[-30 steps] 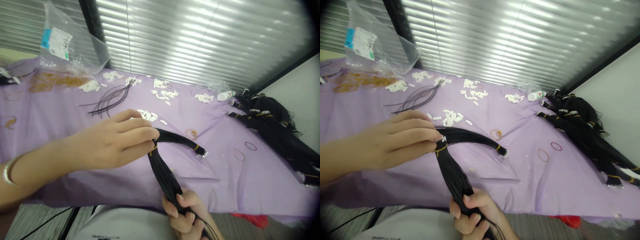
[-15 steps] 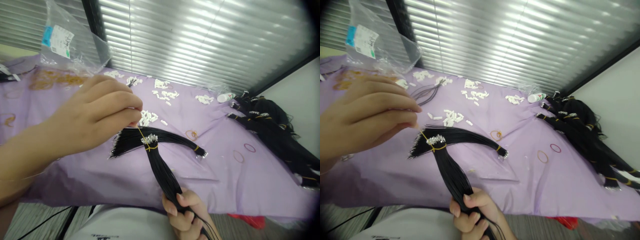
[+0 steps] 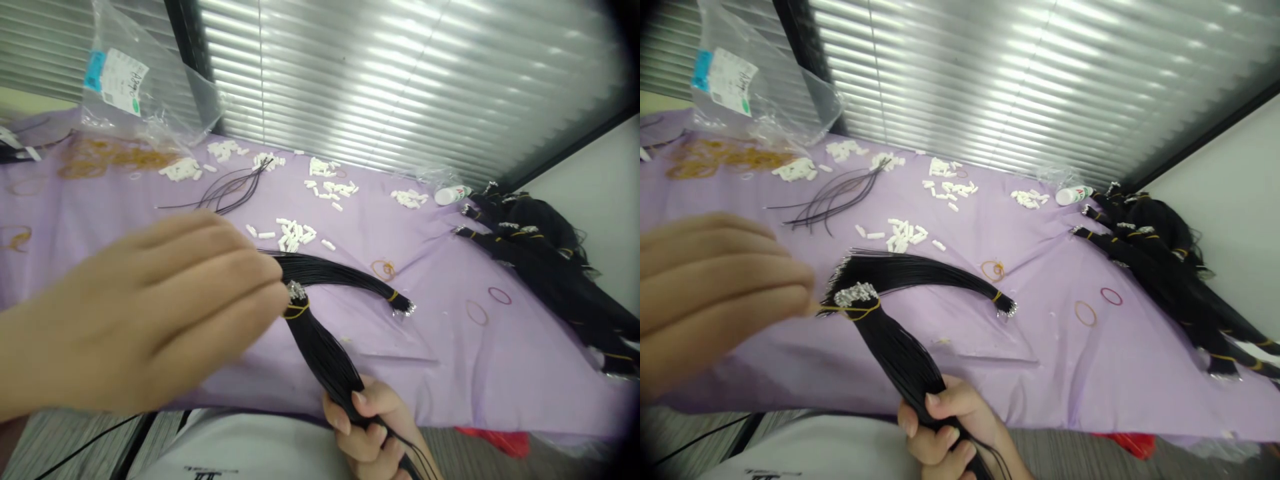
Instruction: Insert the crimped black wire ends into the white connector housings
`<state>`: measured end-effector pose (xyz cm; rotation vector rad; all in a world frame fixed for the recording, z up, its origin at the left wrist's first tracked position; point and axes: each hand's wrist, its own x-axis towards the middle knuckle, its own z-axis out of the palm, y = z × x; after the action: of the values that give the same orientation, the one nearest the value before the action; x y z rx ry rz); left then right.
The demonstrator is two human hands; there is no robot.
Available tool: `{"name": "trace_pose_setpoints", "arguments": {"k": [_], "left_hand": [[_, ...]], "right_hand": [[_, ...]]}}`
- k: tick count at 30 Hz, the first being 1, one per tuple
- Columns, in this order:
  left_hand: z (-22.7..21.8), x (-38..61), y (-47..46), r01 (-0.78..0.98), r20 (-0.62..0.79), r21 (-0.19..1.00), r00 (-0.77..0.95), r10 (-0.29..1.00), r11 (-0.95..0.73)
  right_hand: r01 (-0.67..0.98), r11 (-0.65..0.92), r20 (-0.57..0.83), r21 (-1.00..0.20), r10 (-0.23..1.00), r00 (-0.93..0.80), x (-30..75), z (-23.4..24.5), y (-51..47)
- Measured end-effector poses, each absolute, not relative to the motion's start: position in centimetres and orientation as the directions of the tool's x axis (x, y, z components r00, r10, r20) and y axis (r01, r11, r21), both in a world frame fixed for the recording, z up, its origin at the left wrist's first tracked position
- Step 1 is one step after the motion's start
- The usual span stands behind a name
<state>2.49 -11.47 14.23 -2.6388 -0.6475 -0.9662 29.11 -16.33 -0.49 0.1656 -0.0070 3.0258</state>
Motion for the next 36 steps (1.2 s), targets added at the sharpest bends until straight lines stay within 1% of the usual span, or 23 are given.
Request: {"name": "trace_pose_setpoints", "arguments": {"k": [1, 2, 3, 6, 8, 10, 12, 14, 18, 22, 24, 27, 30, 33, 36], "left_hand": [[14.6, 1.9, -11.0, 0.473, 0.641, -0.200, 0.726, 0.250, -0.858], [15.0, 1.5, -10.6, 0.454, 0.594, -0.269, 0.773, 0.225, -0.849], [15.2, 1.3, -10.3, 0.428, 0.550, -0.312, 0.810, 0.206, -0.848], [15.1, 1.5, -10.0, 0.371, 0.491, -0.290, 0.849, 0.196, -0.882], [14.8, 1.7, -10.0, 0.348, 0.505, -0.271, 0.845, 0.175, -0.897], [14.6, 1.6, -9.9, 0.350, 0.540, -0.260, 0.826, 0.165, -0.900], [14.5, 1.4, -9.8, 0.378, 0.561, -0.242, 0.806, 0.189, -0.893], [14.4, 1.4, -9.8, 0.407, 0.551, -0.212, 0.800, 0.235, -0.888], [13.9, 2.2, -9.4, 0.435, 0.469, -0.164, 0.824, 0.318, -0.886], [12.9, 3.2, -8.8, 0.430, 0.449, -0.170, 0.835, 0.319, -0.887], [12.4, 3.3, -8.5, 0.414, 0.451, -0.176, 0.840, 0.301, -0.893], [11.8, 3.4, -8.4, 0.435, 0.470, -0.190, 0.827, 0.308, -0.880], [11.4, 3.4, -8.2, 0.494, 0.489, -0.185, 0.796, 0.357, -0.849], [11.0, 3.5, -8.0, 0.529, 0.438, -0.151, 0.793, 0.424, -0.835], [10.9, 3.4, -7.8, 0.513, 0.416, -0.141, 0.807, 0.419, -0.847]], "right_hand": [[-0.121, -0.993, 0.108, 0.006, 0.121, -0.987, 29.1, -0.5, -16.3], [-0.126, -0.992, 0.109, 0.008, 0.126, -0.986, 29.1, -0.6, -16.4], [-0.123, -0.992, 0.111, 0.008, 0.123, -0.986, 29.1, -0.6, -16.3], [-0.104, -0.995, 0.124, 0.007, 0.104, -0.987, 29.0, -0.6, -16.3], [-0.109, -0.994, 0.132, 0.017, 0.110, -0.985, 29.0, -0.7, -16.3], [-0.139, -0.990, 0.129, 0.036, 0.143, -0.981, 29.0, -0.7, -16.3], [-0.162, -0.986, 0.117, 0.048, 0.166, -0.979, 29.0, -0.7, -16.3], [-0.160, -0.986, 0.096, 0.050, 0.165, -0.982, 29.0, -0.7, -16.3], [-0.151, -0.987, 0.081, 0.048, 0.154, -0.985, 29.0, -0.7, -16.3], [-0.161, -0.985, 0.101, 0.057, 0.166, -0.981, 29.1, -0.8, -16.4], [-0.162, -0.985, 0.104, 0.060, 0.168, -0.980, 29.1, -0.8, -16.4], [-0.172, -0.983, 0.113, 0.060, 0.178, -0.977, 29.0, -0.7, -16.3], [-0.187, -0.980, 0.121, 0.065, 0.194, -0.974, 29.0, -0.7, -16.2], [-0.177, -0.982, 0.119, 0.069, 0.184, -0.976, 29.0, -0.7, -16.2], [-0.168, -0.983, 0.084, 0.075, 0.174, -0.981, 29.1, -0.5, -16.1]]}}
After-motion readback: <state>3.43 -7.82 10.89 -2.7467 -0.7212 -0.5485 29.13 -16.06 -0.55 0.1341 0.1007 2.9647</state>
